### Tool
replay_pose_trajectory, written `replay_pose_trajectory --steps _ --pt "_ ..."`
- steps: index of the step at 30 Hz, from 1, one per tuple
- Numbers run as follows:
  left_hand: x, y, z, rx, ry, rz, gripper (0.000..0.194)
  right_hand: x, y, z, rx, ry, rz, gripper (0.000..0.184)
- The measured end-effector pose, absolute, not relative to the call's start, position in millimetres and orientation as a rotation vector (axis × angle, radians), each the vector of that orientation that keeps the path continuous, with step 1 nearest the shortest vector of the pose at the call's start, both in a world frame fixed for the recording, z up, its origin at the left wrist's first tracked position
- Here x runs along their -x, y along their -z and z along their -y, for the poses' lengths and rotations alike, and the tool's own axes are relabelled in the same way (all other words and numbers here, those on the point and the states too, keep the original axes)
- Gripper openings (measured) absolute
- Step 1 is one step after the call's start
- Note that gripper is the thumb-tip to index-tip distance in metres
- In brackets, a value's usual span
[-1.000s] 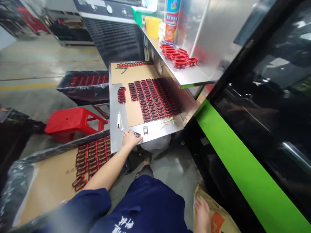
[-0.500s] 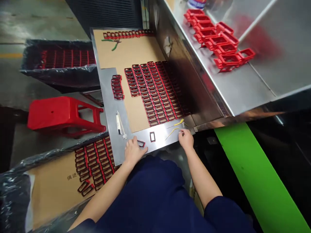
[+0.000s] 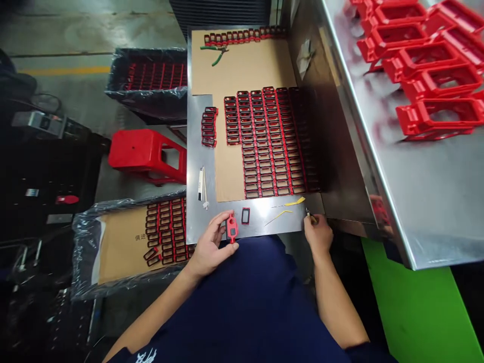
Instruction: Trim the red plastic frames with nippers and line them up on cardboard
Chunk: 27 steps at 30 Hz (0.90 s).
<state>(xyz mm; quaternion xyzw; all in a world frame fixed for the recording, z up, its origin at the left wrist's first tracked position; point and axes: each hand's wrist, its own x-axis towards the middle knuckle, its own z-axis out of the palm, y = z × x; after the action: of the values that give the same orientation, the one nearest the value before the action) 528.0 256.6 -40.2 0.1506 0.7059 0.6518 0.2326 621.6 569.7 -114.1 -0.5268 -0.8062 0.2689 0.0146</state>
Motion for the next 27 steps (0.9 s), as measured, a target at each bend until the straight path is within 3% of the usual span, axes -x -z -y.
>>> replay_pose_trajectory --steps 5,9,12,17,21,27 --pt "-524 16 -250 -0.589 -1.805 -1.864 0.075 -640 49 -528 1.272 -1.333 2.492 0.052" --pt "-514 8 -237 -0.788 -1.748 -1.963 0.076 -621 -16 -483 0.323 -1.63 2.54 0.023" --pt "-508 5 -230 -0.796 -1.694 -1.994 0.075 -603 -41 -466 -0.001 -1.719 2.479 0.027" --pt "-503 -2 -223 -0.864 -1.6 -2.105 0.075 -595 -37 -454 -0.029 -2.126 2.315 0.026" --pt "-501 -3 -221 -0.97 -1.588 -2.157 0.09 -594 -29 -446 0.172 -2.552 1.975 0.027" --pt "-498 -5 -219 -0.989 -1.504 -2.129 0.096 -586 -25 -439 0.261 -2.893 1.675 0.031"
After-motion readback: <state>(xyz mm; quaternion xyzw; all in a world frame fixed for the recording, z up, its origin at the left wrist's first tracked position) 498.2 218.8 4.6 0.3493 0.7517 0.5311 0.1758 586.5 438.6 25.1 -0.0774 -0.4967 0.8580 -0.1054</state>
